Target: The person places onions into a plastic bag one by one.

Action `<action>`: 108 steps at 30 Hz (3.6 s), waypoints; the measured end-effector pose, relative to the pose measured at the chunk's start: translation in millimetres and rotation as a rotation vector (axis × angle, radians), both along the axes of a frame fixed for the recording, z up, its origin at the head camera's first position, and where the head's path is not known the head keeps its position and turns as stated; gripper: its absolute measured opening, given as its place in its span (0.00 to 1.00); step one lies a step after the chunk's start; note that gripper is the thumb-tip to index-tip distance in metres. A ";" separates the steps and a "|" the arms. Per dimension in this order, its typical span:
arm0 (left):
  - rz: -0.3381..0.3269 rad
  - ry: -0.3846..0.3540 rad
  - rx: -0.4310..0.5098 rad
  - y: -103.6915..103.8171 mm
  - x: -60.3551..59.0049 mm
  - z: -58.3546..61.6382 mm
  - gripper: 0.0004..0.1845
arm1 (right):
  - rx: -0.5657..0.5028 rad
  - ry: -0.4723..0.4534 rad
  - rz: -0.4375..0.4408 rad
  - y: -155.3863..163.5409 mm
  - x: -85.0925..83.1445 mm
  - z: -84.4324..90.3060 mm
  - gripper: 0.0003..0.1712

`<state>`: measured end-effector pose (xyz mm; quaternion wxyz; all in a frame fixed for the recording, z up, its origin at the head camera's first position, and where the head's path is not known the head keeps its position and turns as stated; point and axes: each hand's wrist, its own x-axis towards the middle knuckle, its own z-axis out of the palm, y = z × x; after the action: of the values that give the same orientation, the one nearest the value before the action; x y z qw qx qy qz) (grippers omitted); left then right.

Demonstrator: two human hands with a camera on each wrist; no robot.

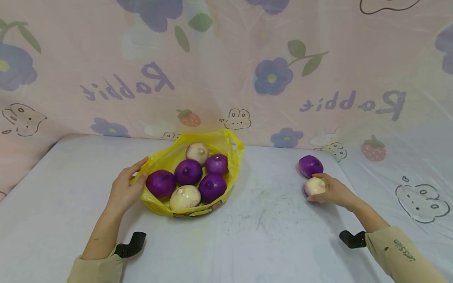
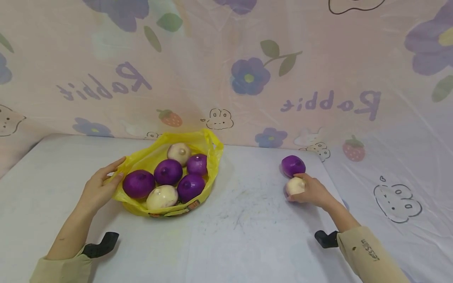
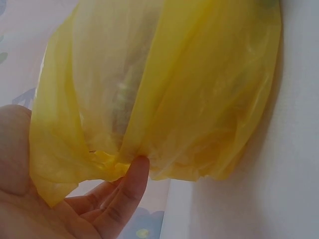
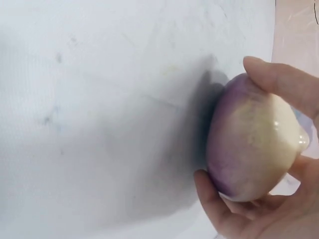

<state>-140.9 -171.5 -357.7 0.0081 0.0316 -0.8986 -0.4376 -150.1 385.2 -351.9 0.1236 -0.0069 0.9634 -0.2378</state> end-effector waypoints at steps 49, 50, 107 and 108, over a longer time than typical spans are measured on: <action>0.019 0.050 0.020 2.8 0.6 2.1 0.27 | -0.259 0.177 0.226 -112.5 -29.8 3.6 0.48; 0.019 0.053 0.022 2.9 0.7 2.1 0.27 | -0.270 0.173 0.227 -113.6 -30.1 4.2 0.48; 0.049 0.036 0.037 5.8 2.4 3.0 0.27 | -0.422 0.296 0.373 -271.5 -74.5 77.3 0.47; 0.050 0.033 0.036 5.6 2.4 3.1 0.27 | -0.420 0.299 0.377 -274.1 -75.3 77.4 0.46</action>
<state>-138.5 -166.0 -354.6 0.0335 0.0468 -0.8891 -0.4540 -225.4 111.1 -274.6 0.0184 -0.2457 0.8825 -0.4006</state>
